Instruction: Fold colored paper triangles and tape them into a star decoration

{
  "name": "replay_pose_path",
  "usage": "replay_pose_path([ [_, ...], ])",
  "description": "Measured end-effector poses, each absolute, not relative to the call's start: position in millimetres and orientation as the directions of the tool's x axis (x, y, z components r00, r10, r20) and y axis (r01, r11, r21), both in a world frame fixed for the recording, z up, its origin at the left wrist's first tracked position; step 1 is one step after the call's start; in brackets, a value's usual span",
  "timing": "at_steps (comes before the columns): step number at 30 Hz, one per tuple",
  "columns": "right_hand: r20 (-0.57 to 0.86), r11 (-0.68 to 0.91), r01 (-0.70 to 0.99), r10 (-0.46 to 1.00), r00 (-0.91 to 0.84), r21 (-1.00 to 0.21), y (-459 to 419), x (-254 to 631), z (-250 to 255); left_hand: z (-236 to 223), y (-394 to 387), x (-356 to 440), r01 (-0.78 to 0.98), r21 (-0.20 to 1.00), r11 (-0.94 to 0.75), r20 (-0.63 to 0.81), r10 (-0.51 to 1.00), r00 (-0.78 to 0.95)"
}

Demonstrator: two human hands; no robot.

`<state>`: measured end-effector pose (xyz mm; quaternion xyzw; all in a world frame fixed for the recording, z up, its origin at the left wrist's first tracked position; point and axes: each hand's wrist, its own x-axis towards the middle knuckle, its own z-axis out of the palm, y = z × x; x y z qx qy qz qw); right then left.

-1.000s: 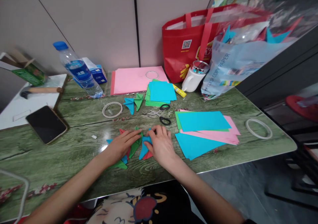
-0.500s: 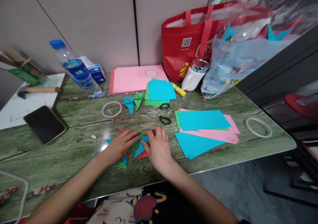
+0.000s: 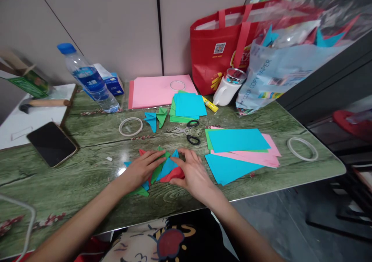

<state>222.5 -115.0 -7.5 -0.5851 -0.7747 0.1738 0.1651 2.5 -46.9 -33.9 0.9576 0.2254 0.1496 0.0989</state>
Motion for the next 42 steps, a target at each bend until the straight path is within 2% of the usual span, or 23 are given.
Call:
replay_pose_path([
  [4, 0.052, 0.238, 0.868, 0.969, -0.24, -0.435, -117, 216, -7, -33, -48, 4, 0.408, 0.262, -0.875, 0.27, 0.472, 0.839],
  [12, 0.082, 0.201, 0.865, 0.98, -0.183, -0.459, -116, 211, -10, -32, -47, 3, 0.395, 0.275, -0.876, 0.247, 0.462, 0.852],
  [19, 0.062, 0.135, 0.897, 0.991, -0.12, -0.421, -114, 206, -9, -33, -47, 3, 0.396, 0.275, -0.876, 0.255, 0.463, 0.849],
  [26, 0.027, 0.07, 0.896, 0.998, -0.064, -0.439, -99, 198, -2, -30, -49, 3, 0.394, 0.324, -0.86, 0.27, 0.483, 0.833],
  [32, -0.04, 0.09, 0.87, 0.991, -0.124, -0.484, -90, 204, 5, -26, -49, 4, 0.399, 0.365, -0.841, 0.247, 0.5, 0.83],
  [38, -0.074, 0.102, 0.897, 0.986, -0.147, -0.431, -79, 209, 4, -25, -50, 4, 0.408, 0.345, -0.846, 0.233, 0.498, 0.836],
  [42, -0.068, 0.087, 0.891, 0.989, -0.131, -0.446, -79, 207, 1, -27, -50, 4, 0.401, 0.329, -0.855, 0.26, 0.49, 0.832],
])
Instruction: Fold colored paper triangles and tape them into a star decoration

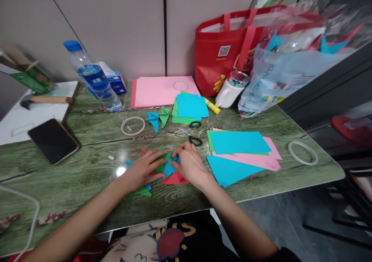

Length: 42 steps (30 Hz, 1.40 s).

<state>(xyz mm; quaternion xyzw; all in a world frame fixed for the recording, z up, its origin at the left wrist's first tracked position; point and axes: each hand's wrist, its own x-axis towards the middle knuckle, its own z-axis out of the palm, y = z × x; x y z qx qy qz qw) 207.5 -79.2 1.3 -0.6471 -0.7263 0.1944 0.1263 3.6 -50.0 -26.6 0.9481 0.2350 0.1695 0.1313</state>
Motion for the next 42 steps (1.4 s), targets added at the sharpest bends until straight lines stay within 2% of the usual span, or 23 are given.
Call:
replay_pose_path([
  [5, -0.09, -0.038, 0.828, 0.996, -0.015, -0.559, -80, 207, -2, -27, -49, 3, 0.386, 0.33, -0.862, 0.264, 0.477, 0.838],
  [10, -0.139, -0.184, 0.696, 0.983, 0.121, -0.694, -75, 209, -12, -27, -49, 3, 0.394, 0.328, -0.859, 0.255, 0.482, 0.838],
  [14, -0.198, -0.231, 0.593, 0.973, 0.122, -0.771, -74, 213, -19, -30, -49, 3, 0.385, 0.34, -0.858, 0.254, 0.478, 0.841],
  [23, -0.228, -0.194, 0.63, 0.973, 0.029, -0.752, -75, 215, -12, -29, -49, 3, 0.39, 0.32, -0.863, 0.251, 0.474, 0.844],
  [28, -0.286, -0.231, 0.582, 0.958, -0.002, -0.78, -75, 214, -13, -28, -49, 5, 0.405, 0.286, -0.869, 0.252, 0.476, 0.843],
  [39, -0.23, -0.198, 0.558, 0.973, 0.014, -0.806, -81, 207, -13, -31, -51, 6, 0.421, 0.271, -0.866, 0.283, 0.489, 0.825],
  [42, -0.203, -0.205, 0.546, 0.977, 0.065, -0.812, -82, 206, -17, -30, -51, 6, 0.414, 0.275, -0.868, 0.28, 0.484, 0.829],
])
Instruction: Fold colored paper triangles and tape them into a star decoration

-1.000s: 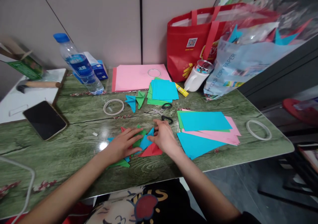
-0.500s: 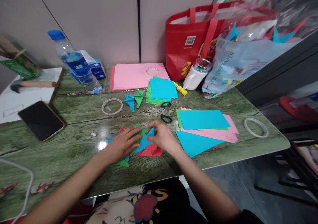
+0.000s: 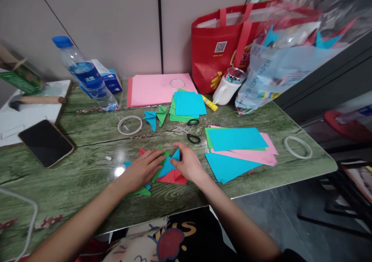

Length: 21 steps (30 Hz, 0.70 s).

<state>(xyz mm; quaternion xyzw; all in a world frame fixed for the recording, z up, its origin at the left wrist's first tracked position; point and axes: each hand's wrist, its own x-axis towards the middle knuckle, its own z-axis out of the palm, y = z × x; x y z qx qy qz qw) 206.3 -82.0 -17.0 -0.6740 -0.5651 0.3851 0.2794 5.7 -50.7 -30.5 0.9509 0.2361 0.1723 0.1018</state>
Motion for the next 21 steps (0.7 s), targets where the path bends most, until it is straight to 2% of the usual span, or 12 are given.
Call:
replay_pose_path([
  [3, -0.209, -0.24, 0.519, 0.971, 0.119, -0.82, -82.6, 206.1, -22.8, -29.9, -50.7, 5.6, 0.407, 0.284, -0.868, 0.279, 0.481, 0.831],
  [9, -0.257, -0.25, 0.458, 0.965, 0.049, -0.853, -81.7, 205.2, -22.4, -31.3, -50.9, 5.7, 0.412, 0.289, -0.864, 0.29, 0.489, 0.823],
  [21, -0.235, -0.237, 0.402, 0.97, 0.056, -0.885, -84.5, 203.9, -22.6, -29.1, -50.6, 6.9, 0.409, 0.271, -0.871, 0.289, 0.479, 0.829],
])
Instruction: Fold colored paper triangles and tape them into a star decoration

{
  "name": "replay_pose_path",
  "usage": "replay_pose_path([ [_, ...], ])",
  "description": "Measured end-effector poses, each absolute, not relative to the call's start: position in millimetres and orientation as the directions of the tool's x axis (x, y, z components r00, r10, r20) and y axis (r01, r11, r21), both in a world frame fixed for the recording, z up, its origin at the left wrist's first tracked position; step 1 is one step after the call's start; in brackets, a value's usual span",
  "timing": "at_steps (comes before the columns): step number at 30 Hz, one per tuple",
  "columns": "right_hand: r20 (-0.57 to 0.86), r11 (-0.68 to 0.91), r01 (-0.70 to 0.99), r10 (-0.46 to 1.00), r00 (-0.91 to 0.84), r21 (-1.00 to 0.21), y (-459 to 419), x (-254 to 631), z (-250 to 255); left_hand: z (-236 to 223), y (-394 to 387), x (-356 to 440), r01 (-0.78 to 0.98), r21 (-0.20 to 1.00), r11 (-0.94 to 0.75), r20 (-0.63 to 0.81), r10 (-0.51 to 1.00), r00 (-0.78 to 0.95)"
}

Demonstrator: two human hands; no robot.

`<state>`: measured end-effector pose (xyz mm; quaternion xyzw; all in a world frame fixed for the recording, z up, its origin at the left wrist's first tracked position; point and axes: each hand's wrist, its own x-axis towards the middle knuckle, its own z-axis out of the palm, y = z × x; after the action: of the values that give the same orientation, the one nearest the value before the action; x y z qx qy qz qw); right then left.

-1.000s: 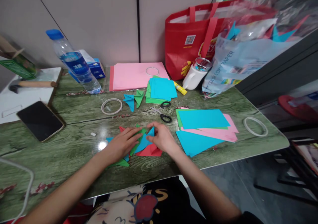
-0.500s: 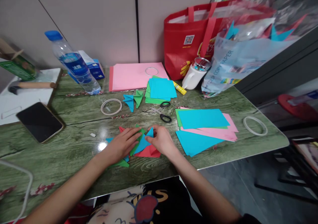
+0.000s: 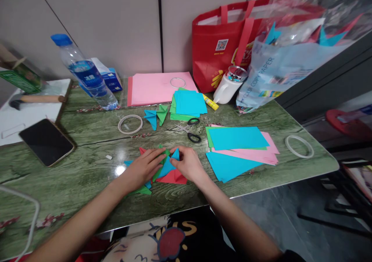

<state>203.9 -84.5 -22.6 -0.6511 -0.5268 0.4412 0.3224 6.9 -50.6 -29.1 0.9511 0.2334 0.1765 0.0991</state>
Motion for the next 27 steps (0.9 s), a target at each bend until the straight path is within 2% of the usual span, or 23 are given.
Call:
replay_pose_path([
  [14, -0.268, -0.26, 0.321, 0.963, 0.019, -0.911, -86.4, 198.6, -20.3, -31.2, -53.0, 5.9, 0.418, 0.339, -0.843, 0.285, 0.516, 0.808],
  [27, -0.277, -0.248, 0.323, 0.96, -0.044, -0.913, -84.2, 195.6, -15.3, -33.0, -53.2, 8.3, 0.43, 0.265, -0.863, 0.335, 0.501, 0.798],
])
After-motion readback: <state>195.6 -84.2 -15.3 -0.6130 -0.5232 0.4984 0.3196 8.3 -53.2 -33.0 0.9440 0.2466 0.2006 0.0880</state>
